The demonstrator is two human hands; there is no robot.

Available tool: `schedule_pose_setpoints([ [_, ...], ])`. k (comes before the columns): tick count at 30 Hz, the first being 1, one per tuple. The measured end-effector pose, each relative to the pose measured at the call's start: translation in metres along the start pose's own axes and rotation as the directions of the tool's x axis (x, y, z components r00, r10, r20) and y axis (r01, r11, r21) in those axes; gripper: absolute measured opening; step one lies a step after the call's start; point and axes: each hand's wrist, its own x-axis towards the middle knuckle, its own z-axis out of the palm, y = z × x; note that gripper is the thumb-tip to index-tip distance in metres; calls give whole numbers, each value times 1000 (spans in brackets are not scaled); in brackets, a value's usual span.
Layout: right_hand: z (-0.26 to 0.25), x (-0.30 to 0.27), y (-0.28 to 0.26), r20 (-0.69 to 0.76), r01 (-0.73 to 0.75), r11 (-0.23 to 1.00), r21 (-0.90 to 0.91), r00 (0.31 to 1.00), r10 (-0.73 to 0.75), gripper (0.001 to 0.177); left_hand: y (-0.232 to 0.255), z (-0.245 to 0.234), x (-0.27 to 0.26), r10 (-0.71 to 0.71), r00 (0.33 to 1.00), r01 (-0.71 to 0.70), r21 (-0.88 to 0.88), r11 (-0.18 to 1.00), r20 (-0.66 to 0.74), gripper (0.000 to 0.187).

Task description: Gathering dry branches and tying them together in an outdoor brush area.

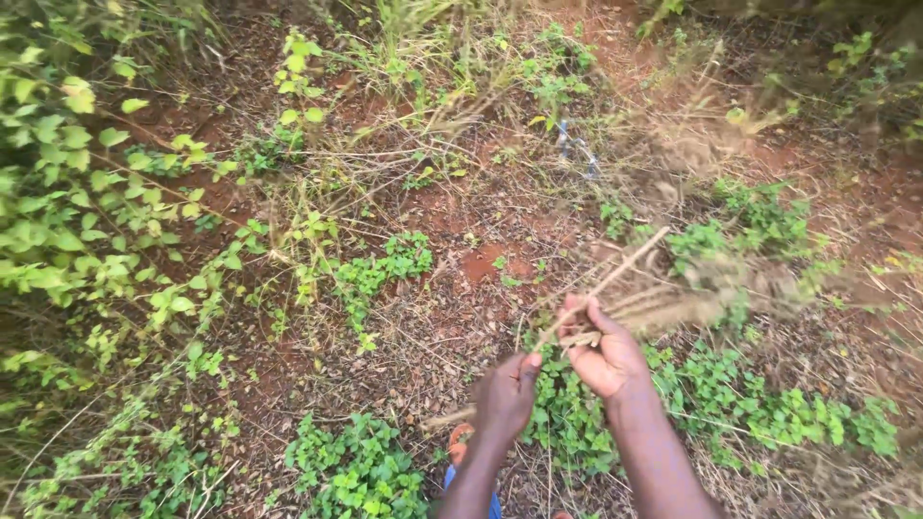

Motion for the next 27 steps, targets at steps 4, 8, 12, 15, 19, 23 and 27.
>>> schedule_pose_setpoints([
  [4, -5, 5, 6, -39, 32, 999, 2, 999, -32, 28, 6, -5, -5, 87, 989, -77, 83, 994, -118, 61],
  [8, 2, -4, 11, -198, 97, 995, -17, 975, -99, 25, -13, -1, 4, 131, 985, -92, 290, 952, -117, 62],
  [12, -23, 17, 18, -250, 136, 988, -73, 957, -150, 24, -20, -7, 7, 254, 948, -127, 503, 855, -193, 69],
  [15, -46, 32, 24, -243, 155, 984, -88, 955, -172, 23, -16, -9, 2, 301, 923, -121, 562, 818, -238, 67],
  [19, 20, -22, 35, -296, 215, 961, -173, 919, -259, 21, -15, -16, -2, 352, 905, -139, 616, 775, -239, 63],
  [23, 37, -33, 35, -321, 243, 935, -259, 891, -321, 18, -24, -11, -4, 126, 971, -27, 430, 902, -204, 55],
  [27, -5, -9, 27, -250, 189, 939, -287, 932, -264, 15, -16, -29, -9, 43, 995, -13, 301, 954, -92, 48],
])
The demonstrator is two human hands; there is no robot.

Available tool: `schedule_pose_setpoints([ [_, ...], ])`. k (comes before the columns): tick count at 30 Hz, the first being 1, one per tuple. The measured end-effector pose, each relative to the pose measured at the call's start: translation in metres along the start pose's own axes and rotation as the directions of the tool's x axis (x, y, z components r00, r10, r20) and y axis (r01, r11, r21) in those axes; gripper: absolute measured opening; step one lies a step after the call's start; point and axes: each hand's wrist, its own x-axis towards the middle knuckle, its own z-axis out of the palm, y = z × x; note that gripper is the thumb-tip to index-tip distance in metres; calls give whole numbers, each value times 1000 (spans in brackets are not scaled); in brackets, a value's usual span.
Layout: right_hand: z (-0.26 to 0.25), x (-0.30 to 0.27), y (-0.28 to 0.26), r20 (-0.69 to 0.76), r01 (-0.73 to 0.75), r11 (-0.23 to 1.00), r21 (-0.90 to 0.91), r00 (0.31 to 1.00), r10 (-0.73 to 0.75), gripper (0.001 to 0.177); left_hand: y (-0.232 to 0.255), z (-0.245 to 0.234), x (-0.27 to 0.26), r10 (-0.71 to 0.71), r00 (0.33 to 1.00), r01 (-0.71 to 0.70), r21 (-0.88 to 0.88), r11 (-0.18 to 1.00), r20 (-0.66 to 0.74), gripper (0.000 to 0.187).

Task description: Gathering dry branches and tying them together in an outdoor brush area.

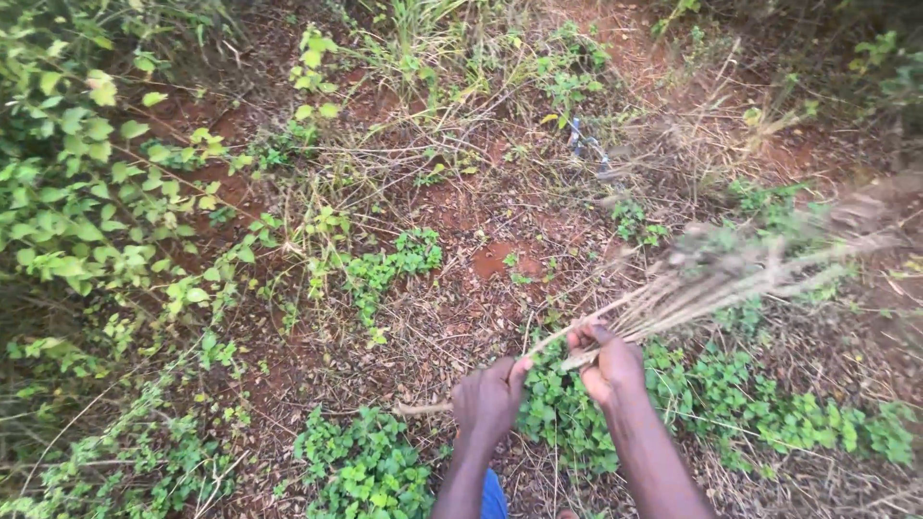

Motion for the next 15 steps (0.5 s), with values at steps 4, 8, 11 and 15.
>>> schedule_pose_setpoints([
  [4, -25, 16, 11, -7, -25, 998, -61, 1000, 25, 13, 4, -13, 0, 42, 999, -44, 288, 957, 12, 50],
  [8, -27, 19, 4, 71, -140, 987, -84, 987, 146, 11, -12, 6, -4, 64, 997, -55, 156, 986, -53, 47],
  [11, -34, 31, 1, 110, -225, 973, -59, 967, 230, 12, -4, 3, -6, 128, 981, -90, 244, 966, -146, 48],
  [15, -48, 43, 6, 123, -287, 956, -52, 949, 292, 15, -6, -11, -3, 295, 943, -213, 397, 893, -158, 43],
])
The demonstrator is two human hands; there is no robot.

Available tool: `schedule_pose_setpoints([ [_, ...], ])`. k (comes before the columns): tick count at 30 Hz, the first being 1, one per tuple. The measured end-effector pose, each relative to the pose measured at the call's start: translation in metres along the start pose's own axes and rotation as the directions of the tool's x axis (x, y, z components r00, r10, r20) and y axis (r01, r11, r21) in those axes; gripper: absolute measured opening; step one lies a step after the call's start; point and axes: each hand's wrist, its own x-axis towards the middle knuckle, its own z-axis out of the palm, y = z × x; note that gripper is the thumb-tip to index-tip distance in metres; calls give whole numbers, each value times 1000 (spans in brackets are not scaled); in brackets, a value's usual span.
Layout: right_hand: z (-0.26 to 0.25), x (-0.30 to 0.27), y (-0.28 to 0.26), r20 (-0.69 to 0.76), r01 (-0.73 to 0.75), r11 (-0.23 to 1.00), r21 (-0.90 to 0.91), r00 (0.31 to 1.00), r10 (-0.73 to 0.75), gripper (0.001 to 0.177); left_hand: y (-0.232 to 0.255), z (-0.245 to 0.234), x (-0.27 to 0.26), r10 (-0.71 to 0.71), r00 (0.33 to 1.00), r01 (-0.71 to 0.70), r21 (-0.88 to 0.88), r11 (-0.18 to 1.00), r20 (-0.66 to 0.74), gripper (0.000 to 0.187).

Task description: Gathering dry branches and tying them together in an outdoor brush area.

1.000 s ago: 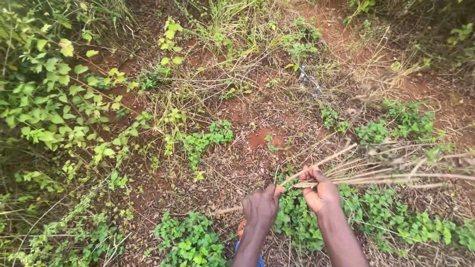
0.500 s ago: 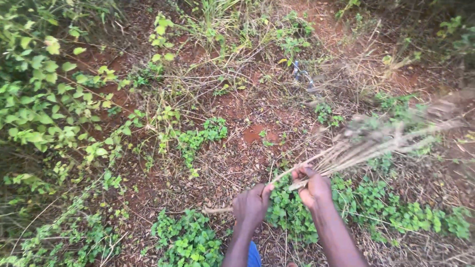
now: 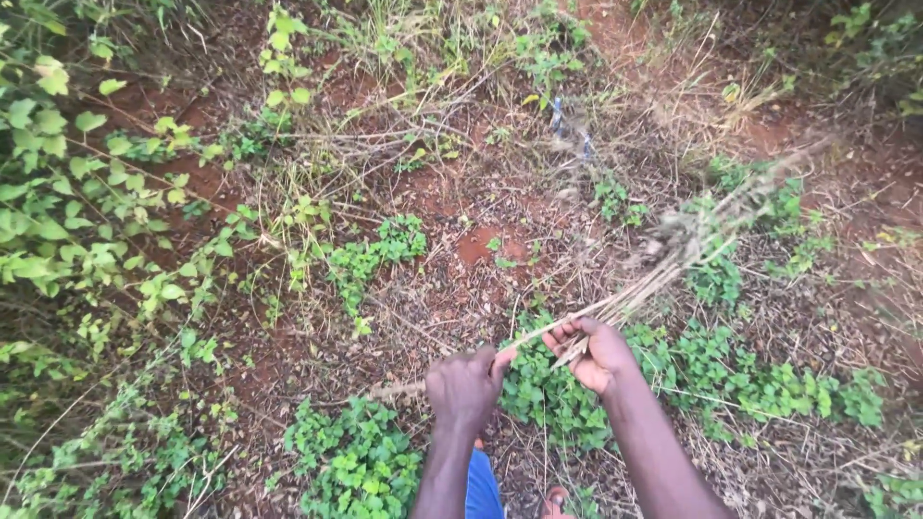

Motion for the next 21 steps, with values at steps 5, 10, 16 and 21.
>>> schedule_pose_setpoints([
  [5, -5, -24, 4, 66, -51, 997, -49, 996, 54, 10, -15, -26, 10, -46, 960, 44, 13, 999, 275, 43],
  [10, 45, -84, -11, -22, -38, 983, -180, 999, 35, 7, -57, -1, 9, -292, 941, 324, -205, 924, 171, 36],
  [16, 8, -59, -17, 36, 120, 984, -131, 993, -117, 1, -67, 27, 9, -632, 681, 448, -893, -41, 370, 34],
  [21, 36, -86, 11, -106, 73, 858, -509, 984, -146, 22, -33, 22, 12, -503, 715, 571, -821, 20, 485, 40],
])
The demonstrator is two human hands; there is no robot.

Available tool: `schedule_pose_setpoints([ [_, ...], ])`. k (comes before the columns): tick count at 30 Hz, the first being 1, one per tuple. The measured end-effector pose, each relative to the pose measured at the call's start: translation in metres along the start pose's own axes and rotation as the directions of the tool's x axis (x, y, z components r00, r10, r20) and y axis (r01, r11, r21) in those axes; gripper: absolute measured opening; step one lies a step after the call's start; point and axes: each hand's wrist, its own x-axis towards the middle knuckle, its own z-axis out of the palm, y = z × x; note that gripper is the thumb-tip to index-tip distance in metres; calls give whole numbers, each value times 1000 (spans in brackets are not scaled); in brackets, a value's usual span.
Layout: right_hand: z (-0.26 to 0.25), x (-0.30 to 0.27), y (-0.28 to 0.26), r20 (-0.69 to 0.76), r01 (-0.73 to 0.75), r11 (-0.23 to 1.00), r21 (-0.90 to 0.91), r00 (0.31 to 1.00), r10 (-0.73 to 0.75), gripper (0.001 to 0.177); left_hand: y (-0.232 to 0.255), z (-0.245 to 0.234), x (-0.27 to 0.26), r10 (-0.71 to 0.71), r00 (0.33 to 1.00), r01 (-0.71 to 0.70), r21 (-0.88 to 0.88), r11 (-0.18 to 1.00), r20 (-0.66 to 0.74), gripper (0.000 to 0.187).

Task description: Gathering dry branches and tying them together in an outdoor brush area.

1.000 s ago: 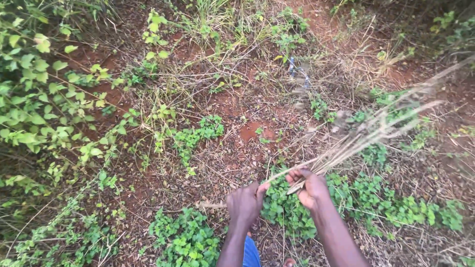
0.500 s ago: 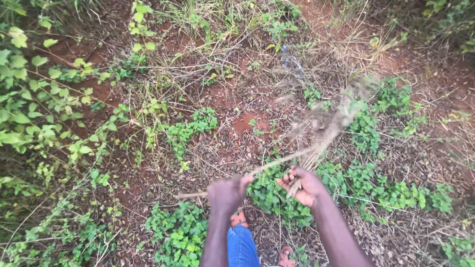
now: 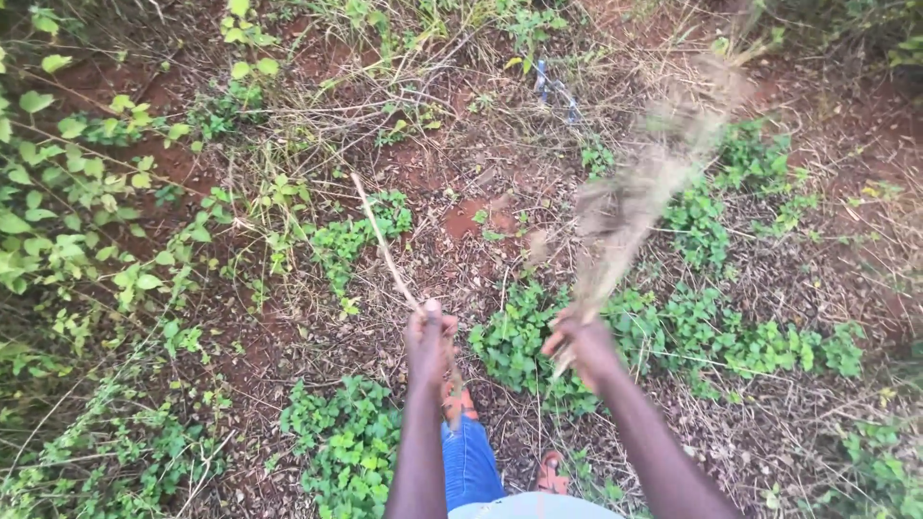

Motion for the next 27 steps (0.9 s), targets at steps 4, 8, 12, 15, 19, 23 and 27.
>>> schedule_pose_setpoints([
  [4, 28, -30, 19, 118, 90, 823, -561, 993, -28, 36, -3, 29, -4, 10, 989, 9, -125, 992, 148, 45],
  [8, 28, -45, 27, 348, 422, 447, -789, 906, -240, 43, 34, 48, -40, -120, 966, 173, -232, 957, 227, 65],
  [12, 6, -35, 43, 376, 563, 339, -754, 792, -481, 47, 35, 52, -48, -115, 938, 253, -421, 871, 327, 84],
  [15, 3, -57, 33, 273, 388, 457, -800, 915, -298, 42, 20, 60, -53, 26, 917, 154, -412, 898, 398, 91],
  [19, -11, -73, 22, 221, 353, 582, -733, 932, -286, 53, 34, 82, -74, 58, 848, 230, -465, 855, 527, 95],
  [23, -28, -83, 27, 221, 384, 579, -719, 916, -333, 23, 14, 102, -63, 12, 807, 240, -346, 907, 591, 103],
  [27, -39, -106, 21, 133, 364, 622, -693, 913, -386, 24, -43, 120, -34, 90, 615, 298, -337, 893, 783, 114],
])
